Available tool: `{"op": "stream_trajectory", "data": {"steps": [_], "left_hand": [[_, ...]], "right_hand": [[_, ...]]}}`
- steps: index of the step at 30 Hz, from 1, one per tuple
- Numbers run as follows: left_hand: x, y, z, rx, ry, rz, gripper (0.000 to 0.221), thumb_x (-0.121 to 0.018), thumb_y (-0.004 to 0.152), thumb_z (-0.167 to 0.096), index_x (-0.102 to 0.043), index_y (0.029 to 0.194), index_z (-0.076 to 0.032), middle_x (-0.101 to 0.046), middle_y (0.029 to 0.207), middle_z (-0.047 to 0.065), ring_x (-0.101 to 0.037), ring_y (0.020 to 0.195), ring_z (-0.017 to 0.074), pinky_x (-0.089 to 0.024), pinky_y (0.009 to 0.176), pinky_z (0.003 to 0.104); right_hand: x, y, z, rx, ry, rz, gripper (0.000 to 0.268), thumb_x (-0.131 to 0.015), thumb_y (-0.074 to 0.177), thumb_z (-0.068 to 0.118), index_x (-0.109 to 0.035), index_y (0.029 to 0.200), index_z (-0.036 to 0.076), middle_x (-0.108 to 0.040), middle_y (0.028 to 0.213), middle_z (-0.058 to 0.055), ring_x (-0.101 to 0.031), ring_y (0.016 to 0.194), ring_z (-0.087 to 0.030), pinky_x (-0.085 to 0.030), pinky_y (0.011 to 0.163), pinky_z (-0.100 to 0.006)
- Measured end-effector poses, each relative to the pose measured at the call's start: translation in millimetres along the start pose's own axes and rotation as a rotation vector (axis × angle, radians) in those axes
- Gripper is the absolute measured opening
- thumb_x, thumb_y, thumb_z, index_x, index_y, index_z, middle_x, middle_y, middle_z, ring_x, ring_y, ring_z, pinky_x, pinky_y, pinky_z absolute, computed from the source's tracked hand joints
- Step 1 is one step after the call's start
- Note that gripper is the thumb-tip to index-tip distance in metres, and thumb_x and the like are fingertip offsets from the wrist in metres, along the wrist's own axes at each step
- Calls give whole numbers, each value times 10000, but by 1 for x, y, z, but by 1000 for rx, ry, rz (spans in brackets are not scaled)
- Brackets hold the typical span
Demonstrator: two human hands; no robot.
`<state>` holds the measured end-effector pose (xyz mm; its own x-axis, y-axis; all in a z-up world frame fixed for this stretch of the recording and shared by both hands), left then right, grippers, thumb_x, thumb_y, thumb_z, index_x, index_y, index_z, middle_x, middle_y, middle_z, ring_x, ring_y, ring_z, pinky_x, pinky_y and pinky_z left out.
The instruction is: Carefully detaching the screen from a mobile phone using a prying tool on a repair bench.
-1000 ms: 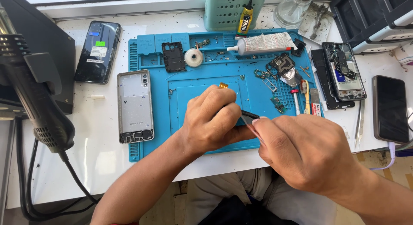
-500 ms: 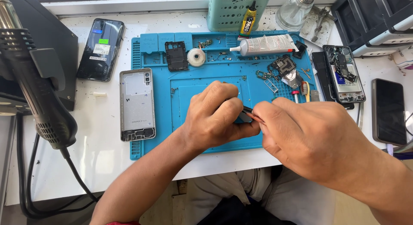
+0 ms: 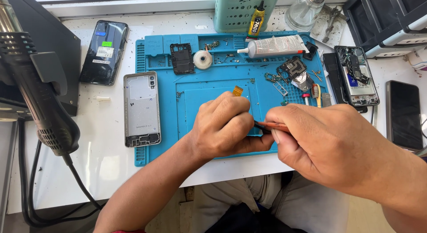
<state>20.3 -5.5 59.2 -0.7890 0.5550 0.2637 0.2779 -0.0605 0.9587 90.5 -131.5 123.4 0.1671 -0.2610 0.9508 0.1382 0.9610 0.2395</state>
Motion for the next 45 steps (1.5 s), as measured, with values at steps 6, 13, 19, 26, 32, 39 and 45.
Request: {"op": "stream_trajectory", "data": {"steps": [6,13,19,26,32,39,45], "left_hand": [[2,-4,-3,-85,-82,-12,431,-724,950,-372,-456,868,-44,-543,886,141,-390,556,234,-347,479,350],[1,-12,-1,-166,-108,-21,404,-718,941,-387,-489,871,-61,-540,879,136,-493,550,207,-367,447,331],[2,-9,-4,-231,-147,-36,415,-722,945,-389,-472,869,-66,-553,883,130,-607,606,234,-457,490,326],[-1,-4,-8,-179,-97,12,384,-682,980,-379,-469,869,-80,-534,906,120,-488,574,211,-372,489,325],[0,5,-9,-97,-33,0,286,-619,986,-291,-459,864,-89,-525,879,93,-377,577,197,-286,494,316],[-1,4,-9,-91,-37,-25,236,-637,939,-238,-462,869,-96,-533,872,76,-353,597,202,-295,516,318],[-1,9,-11,-57,-6,-28,267,-651,953,-260,-465,830,-112,-531,879,63,-393,601,199,-296,504,310]], "right_hand": [[-4,-9,0,-57,145,12,137,-560,920,88,-600,1050,107,-611,702,29,-554,539,-175,-431,444,-336],[-5,-15,11,-62,231,22,115,-514,951,101,-609,1017,107,-532,663,4,-453,471,-214,-396,422,-342],[-5,-19,15,-36,258,13,163,-494,985,141,-616,1073,76,-578,712,-19,-507,499,-215,-433,468,-345],[-3,-20,8,-103,280,29,165,-499,969,157,-630,1050,98,-553,671,-5,-480,481,-203,-417,449,-336],[-1,-8,13,-32,104,0,92,-515,989,153,-590,955,112,-478,639,5,-404,483,-207,-367,410,-344],[-11,-7,-3,-70,206,83,102,-545,986,187,-576,901,139,-464,586,30,-412,474,-178,-376,428,-329],[-13,-9,-17,-104,200,129,89,-564,969,201,-631,969,143,-497,538,20,-461,448,-182,-378,444,-344]]}}
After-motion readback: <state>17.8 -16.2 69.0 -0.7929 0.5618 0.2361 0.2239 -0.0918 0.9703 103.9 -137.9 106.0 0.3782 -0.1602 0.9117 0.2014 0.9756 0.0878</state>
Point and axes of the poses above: each hand's wrist, its own y-axis towards the middle knuckle, its own x-axis out of the back of the hand, z = x × y, the point moved 6 cm from there along y, towards the middle knuckle
